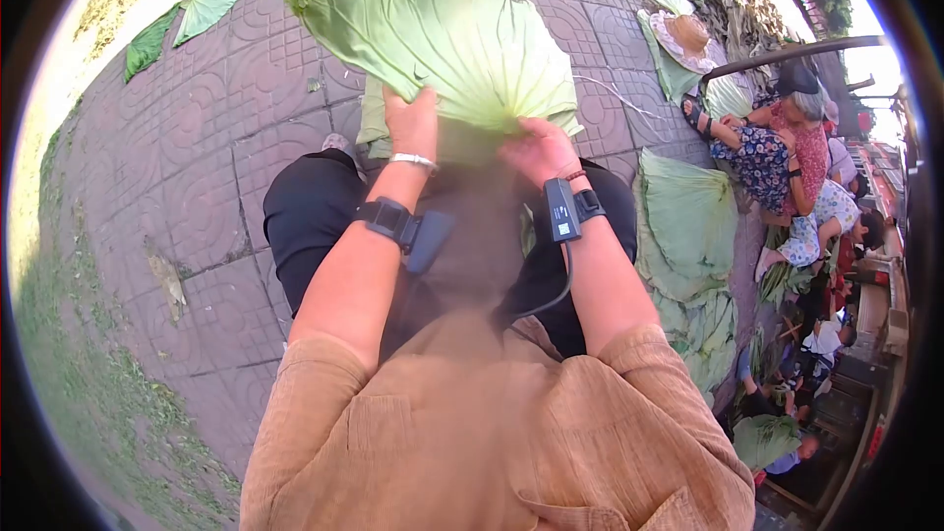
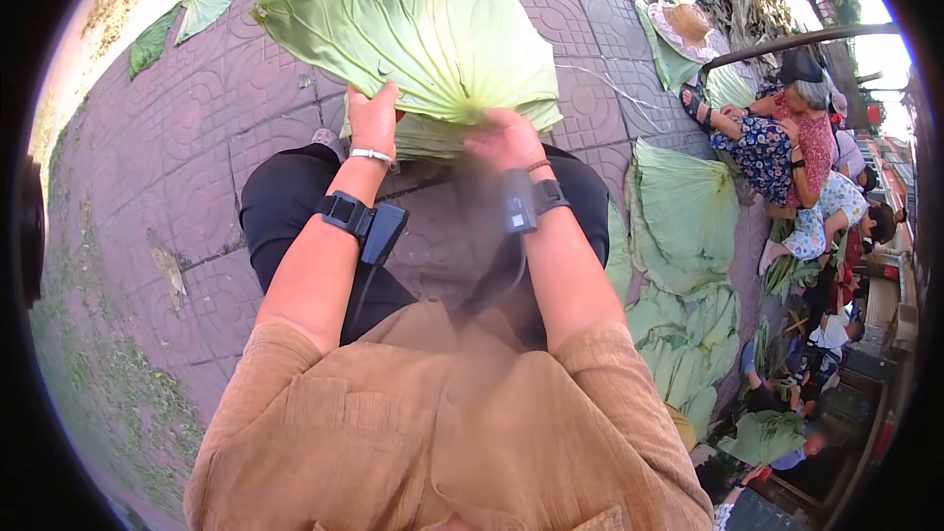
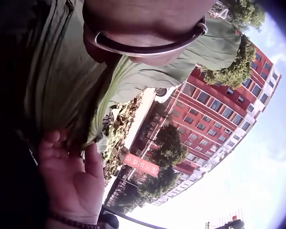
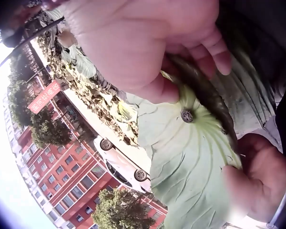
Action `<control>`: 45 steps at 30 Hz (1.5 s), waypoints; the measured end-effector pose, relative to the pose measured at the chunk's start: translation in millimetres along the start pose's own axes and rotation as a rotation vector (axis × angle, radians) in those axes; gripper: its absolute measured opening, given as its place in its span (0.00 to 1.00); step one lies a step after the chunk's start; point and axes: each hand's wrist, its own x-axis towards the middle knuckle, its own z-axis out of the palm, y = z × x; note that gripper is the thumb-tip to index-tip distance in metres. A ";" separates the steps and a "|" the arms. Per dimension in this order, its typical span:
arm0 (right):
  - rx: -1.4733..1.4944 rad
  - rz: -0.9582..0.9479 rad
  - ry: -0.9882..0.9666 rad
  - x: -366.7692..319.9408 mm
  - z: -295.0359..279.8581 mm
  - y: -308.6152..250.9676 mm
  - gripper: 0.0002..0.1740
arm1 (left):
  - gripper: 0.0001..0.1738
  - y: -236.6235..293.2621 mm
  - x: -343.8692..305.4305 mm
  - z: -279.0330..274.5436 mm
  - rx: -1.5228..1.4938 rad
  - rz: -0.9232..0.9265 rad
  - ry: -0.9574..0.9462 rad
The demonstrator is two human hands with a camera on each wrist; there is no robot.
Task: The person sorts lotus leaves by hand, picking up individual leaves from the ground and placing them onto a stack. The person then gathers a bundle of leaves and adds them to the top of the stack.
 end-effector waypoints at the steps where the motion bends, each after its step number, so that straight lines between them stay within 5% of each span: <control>1: -0.050 0.006 0.010 4.0 -2.2 3.2 0.16 | 0.16 -10.9 3.4 -7.7 -0.011 -0.164 0.119; 5: -0.188 0.040 0.051 19.7 -12.0 12.3 0.19 | 0.12 -22.3 0.1 -25.0 0.127 -0.643 0.136; 11: -0.299 0.033 0.113 9.5 -3.3 7.9 0.23 | 0.11 -17.2 -7.3 -23.4 0.156 -0.817 0.028; 17: -0.395 0.060 0.121 11.6 -6.3 6.4 0.23 | 0.11 -16.0 -20.5 -24.9 -0.007 -0.811 0.002; 26: -0.643 0.162 0.174 -7.4 14.1 -6.4 0.26 | 0.13 -17.5 -24.9 -26.0 0.243 -0.744 -0.005; 32: -0.635 0.206 0.196 -13.2 19.8 -11.0 0.26 | 0.20 47.4 -23.7 -18.1 1.359 -0.377 -0.699; 38: -0.629 0.158 0.200 -14.5 21.7 -7.1 0.26 | 0.13 37.4 -32.8 -6.8 0.990 0.163 -0.489; 41: -0.627 0.162 0.178 -9.5 18.0 -6.7 0.25 | 0.14 21.0 -33.5 -1.9 0.866 0.480 -0.620; 45: -0.646 0.159 0.176 -18.1 19.3 -7.0 0.22 | 0.14 23.3 -32.5 1.5 1.049 0.456 -0.865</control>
